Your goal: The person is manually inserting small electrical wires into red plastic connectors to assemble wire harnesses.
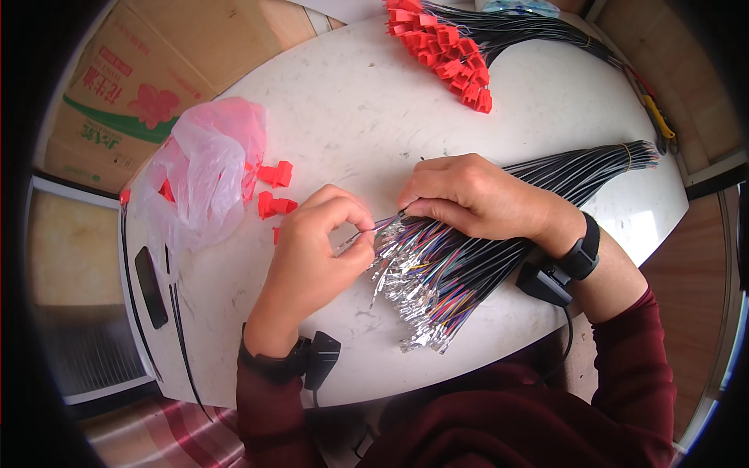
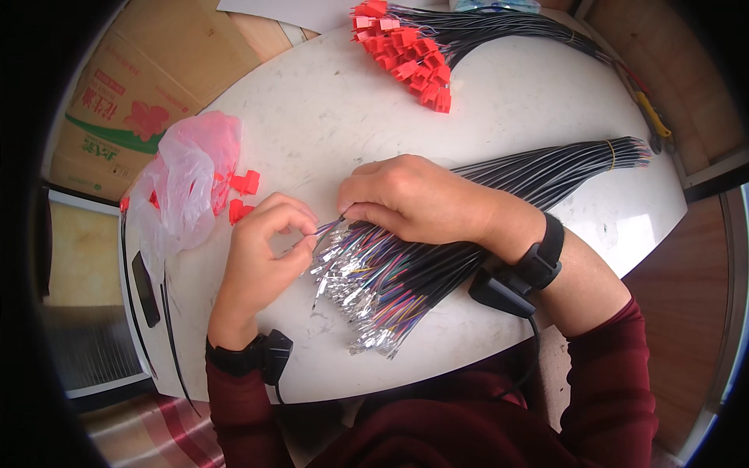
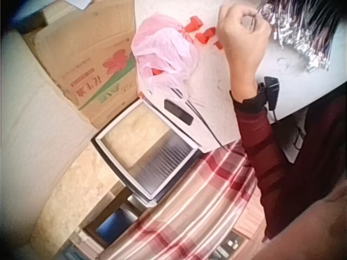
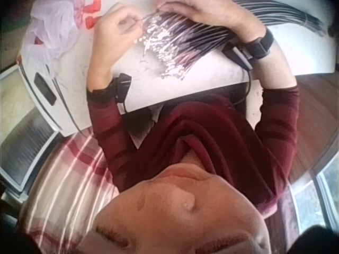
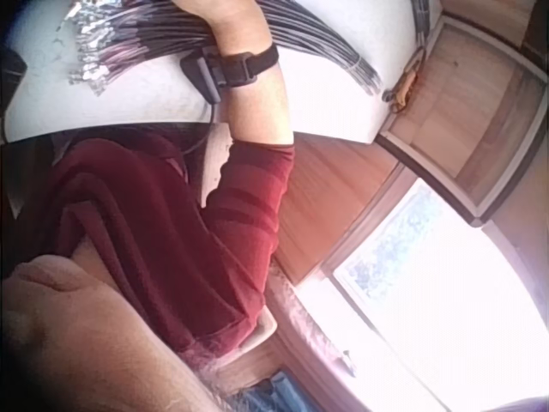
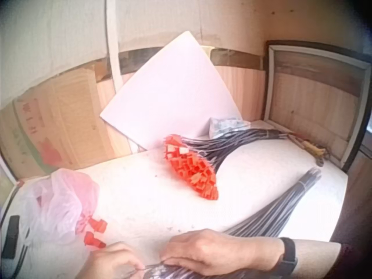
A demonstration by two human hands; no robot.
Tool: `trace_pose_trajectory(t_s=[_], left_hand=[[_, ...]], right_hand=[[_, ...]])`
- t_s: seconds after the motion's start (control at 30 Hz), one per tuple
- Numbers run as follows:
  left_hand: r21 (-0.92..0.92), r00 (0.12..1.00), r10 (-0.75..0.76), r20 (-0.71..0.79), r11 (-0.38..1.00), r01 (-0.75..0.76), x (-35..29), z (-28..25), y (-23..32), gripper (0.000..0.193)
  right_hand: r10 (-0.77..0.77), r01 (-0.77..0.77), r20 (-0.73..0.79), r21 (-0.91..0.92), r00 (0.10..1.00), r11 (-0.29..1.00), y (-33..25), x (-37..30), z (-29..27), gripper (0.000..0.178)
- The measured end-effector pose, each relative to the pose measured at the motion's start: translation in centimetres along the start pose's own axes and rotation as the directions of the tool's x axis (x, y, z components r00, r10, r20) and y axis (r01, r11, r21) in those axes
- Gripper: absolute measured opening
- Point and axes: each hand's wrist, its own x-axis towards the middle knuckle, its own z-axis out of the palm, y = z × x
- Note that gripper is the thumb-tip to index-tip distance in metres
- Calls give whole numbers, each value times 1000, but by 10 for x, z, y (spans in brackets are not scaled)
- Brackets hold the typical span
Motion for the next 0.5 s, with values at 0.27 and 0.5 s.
trace_pose_trajectory(t_s=[0.27, 0.5], left_hand=[[-57, 999, -52, -2, 997, 52, -3, -8, -6, 10], [-30, 997, -5, -79, 1000, 3, -4, -8, 4, 11]], right_hand=[[-104, 95, -115, -87, 988, 992, -10, 8, 4, 14], [48, -49, -98, -9, 994, 999, -47, 27, 17, 26]])
